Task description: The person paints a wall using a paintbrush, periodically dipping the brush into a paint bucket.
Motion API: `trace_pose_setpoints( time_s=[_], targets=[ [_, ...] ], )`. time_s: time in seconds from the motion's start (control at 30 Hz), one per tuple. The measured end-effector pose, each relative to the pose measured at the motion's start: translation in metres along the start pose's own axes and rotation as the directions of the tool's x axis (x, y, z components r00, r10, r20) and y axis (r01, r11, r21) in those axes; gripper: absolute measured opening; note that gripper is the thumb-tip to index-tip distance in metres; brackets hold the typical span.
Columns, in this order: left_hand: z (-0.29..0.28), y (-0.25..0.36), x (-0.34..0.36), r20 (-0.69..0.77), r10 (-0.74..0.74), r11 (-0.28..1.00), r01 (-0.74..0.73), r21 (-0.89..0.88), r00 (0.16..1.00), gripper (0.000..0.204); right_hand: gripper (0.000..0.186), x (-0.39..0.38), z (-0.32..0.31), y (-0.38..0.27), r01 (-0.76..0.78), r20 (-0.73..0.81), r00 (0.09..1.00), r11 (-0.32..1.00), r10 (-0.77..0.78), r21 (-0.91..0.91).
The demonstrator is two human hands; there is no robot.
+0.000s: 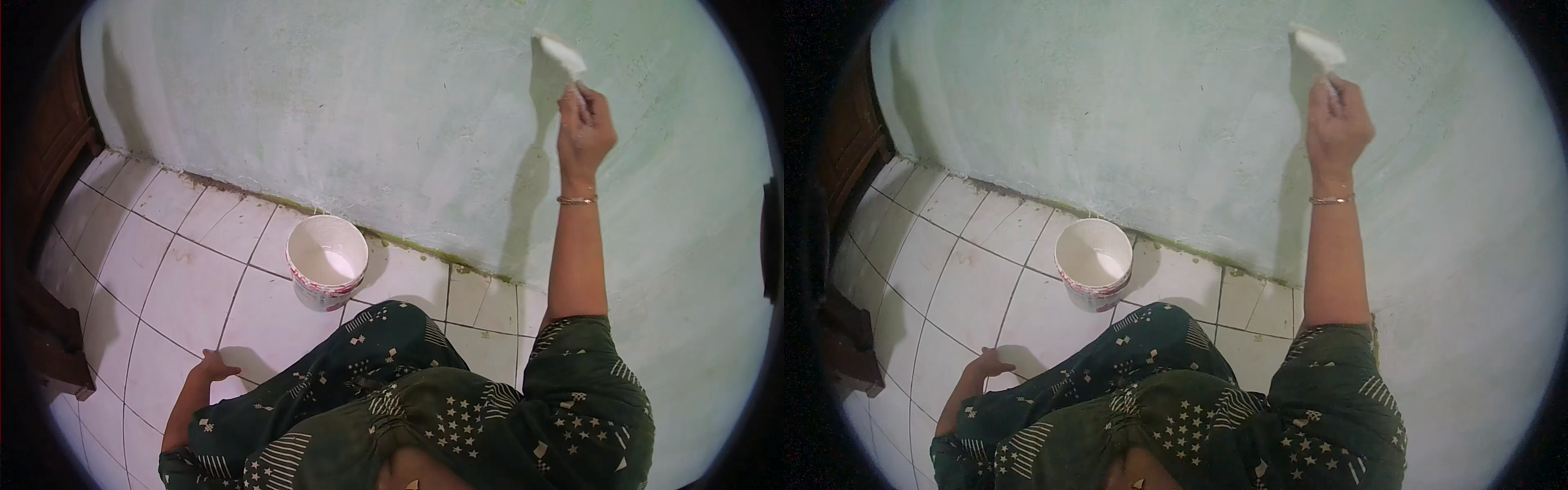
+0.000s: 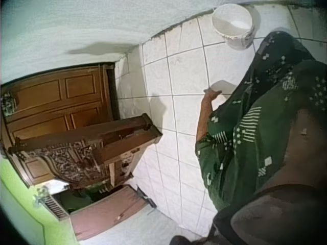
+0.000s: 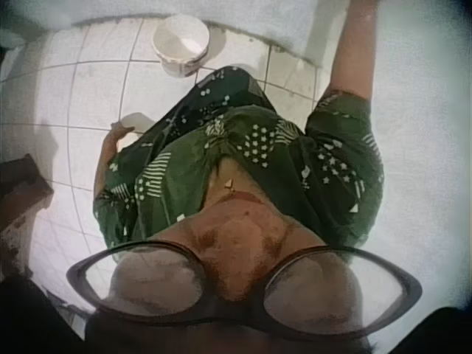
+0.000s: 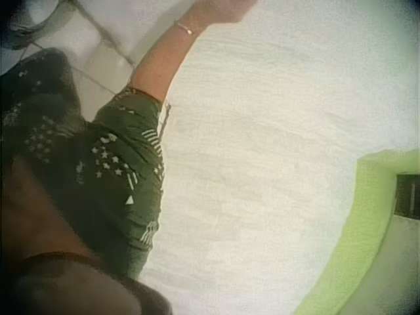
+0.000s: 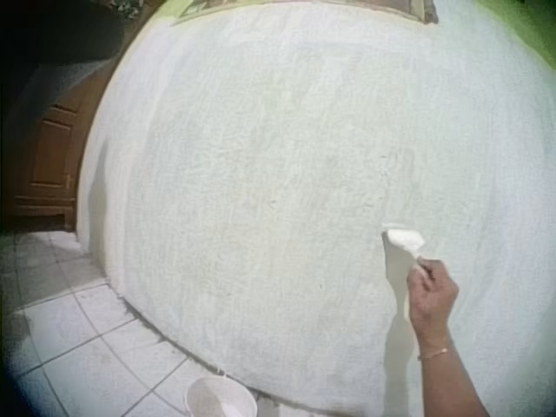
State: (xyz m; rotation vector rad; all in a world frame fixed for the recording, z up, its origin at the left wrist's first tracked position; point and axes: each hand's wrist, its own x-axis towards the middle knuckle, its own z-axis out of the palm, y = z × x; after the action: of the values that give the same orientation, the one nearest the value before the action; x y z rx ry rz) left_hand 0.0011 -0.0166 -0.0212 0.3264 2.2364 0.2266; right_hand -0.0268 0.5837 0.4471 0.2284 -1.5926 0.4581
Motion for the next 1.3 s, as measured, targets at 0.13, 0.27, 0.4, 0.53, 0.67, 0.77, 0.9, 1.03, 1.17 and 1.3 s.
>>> trace_pose_setpoints(
  time_s=[0.13,0.27,0.4,0.53,0.67,0.77,0.9,1.03,1.17,1.3],
  targets=[
    [0.023,-0.023,0.016,-0.043,-0.006,0.997,0.009,0.079,0.999,0.07,0.016,-0.079,0.018,0.009,0.305,0.343,0.924,0.863,-0.166,-0.403],
    [0.012,-0.009,0.001,-0.082,-0.002,0.999,0.005,0.036,0.997,0.07,0.012,-0.196,0.004,-0.004,0.135,0.496,0.868,0.953,0.018,-0.271],
    [0.001,0.007,-0.011,-0.084,0.007,1.0,-0.008,-0.01,0.996,0.075,0.018,-0.242,0.006,0.004,-0.031,0.695,0.658,0.933,0.289,-0.359],
    [0.008,-0.001,-0.01,-0.105,-0.051,0.99,0.037,-0.136,0.993,0.08,0.025,-0.225,0.032,0.03,-0.048,0.778,0.484,0.9,0.4,-0.433],
    [0.008,-0.006,-0.004,-0.095,-0.114,0.99,0.105,-0.096,0.989,0.084,0.022,-0.12,0.053,0.03,-0.021,0.782,0.543,0.936,0.306,-0.351],
    [0.018,-0.023,0.008,-0.095,-0.043,0.996,0.035,-0.081,0.995,0.078,0.019,-0.022,0.053,-0.012,0.163,0.635,0.773,0.961,0.015,-0.222],
    [0.014,-0.015,0.01,-0.052,0.081,0.996,-0.079,0.038,0.995,0.061,0.017,0.04,0.06,-0.053,0.332,0.354,0.907,0.907,-0.23,-0.26],
    [0.016,-0.016,0.021,-0.066,0.011,0.997,-0.006,0.072,0.998,0.054,0.019,-0.003,0.088,-0.027,0.49,0.376,0.862,0.751,-0.34,-0.443],
    [0.002,-0.004,0.005,-0.055,-0.024,0.999,0.022,-0.04,0.998,0.07,0.014,-0.136,0.086,-0.013,0.494,0.59,0.783,0.774,-0.198,-0.396],
    [0.035,-0.031,0.015,-0.177,-0.024,0.991,0.001,-0.132,0.984,0.08,0.013,-0.211,0.072,-0.029,0.402,0.745,0.665,0.862,-0.044,-0.308]
  ],
)
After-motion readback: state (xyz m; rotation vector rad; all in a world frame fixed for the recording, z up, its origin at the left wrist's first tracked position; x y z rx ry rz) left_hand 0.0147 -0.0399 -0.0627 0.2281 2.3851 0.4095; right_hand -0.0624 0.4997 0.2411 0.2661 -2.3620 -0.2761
